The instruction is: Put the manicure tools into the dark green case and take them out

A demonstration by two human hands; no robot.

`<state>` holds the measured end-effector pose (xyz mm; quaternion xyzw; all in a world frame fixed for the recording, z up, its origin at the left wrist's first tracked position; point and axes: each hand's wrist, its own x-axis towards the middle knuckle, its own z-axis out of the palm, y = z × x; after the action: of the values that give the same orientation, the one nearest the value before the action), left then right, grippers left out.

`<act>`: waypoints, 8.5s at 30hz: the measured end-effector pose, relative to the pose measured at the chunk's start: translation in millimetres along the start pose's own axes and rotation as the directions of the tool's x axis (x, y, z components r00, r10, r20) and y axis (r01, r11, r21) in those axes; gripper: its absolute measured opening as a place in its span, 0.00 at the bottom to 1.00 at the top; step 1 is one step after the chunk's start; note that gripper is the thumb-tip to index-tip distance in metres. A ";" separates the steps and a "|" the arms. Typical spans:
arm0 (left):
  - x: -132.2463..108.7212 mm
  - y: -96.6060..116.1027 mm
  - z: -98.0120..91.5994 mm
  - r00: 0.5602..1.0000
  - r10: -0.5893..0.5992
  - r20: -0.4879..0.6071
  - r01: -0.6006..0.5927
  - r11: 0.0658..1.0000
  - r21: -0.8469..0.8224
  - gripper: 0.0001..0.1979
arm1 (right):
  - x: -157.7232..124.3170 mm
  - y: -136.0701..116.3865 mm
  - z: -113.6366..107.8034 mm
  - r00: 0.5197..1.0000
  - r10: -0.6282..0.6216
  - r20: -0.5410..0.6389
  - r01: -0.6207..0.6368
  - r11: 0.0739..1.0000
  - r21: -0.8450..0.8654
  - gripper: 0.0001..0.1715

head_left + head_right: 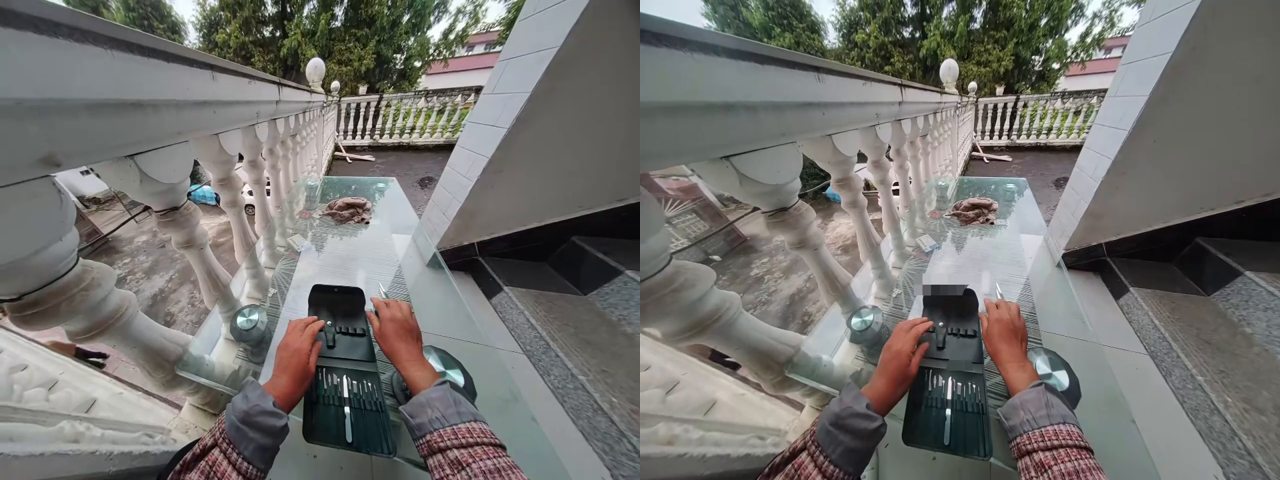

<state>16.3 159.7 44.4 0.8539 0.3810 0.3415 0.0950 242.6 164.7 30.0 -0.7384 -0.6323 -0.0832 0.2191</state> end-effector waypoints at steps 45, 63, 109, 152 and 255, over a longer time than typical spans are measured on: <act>13.0 -7.3 22.4 0.996 0.013 0.085 -0.007 0.997 -0.073 0.11 | 6.4 -64.3 12.7 0.968 0.112 0.224 -0.249 0.538 0.805 0.19; 8.6 -10.2 16.1 0.947 -0.189 0.261 0.228 0.965 -0.130 0.33 | 2.5 -59.2 19.5 0.960 -0.215 0.177 0.047 0.751 0.659 0.25; 9.7 -5.3 11.8 0.930 -0.255 0.264 0.274 0.961 -0.037 0.11 | -14.4 -53.9 28.4 0.972 -0.223 0.075 0.128 0.769 0.626 0.18; 3.3 -9.6 8.0 0.980 -0.111 0.167 0.096 0.991 0.095 0.25 | -25.6 49.7 -11.6 0.983 0.181 0.041 -0.183 0.982 0.052 0.11; -2.3 2.0 9.1 0.924 -0.156 0.348 0.132 0.987 0.093 0.39 | 5.8 61.8 4.5 0.854 0.517 0.060 -0.520 0.849 0.095 0.14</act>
<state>22.5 157.6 37.2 0.8738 0.4308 0.1613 0.1579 302.9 165.4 14.8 -0.8700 -0.4167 0.0248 0.2626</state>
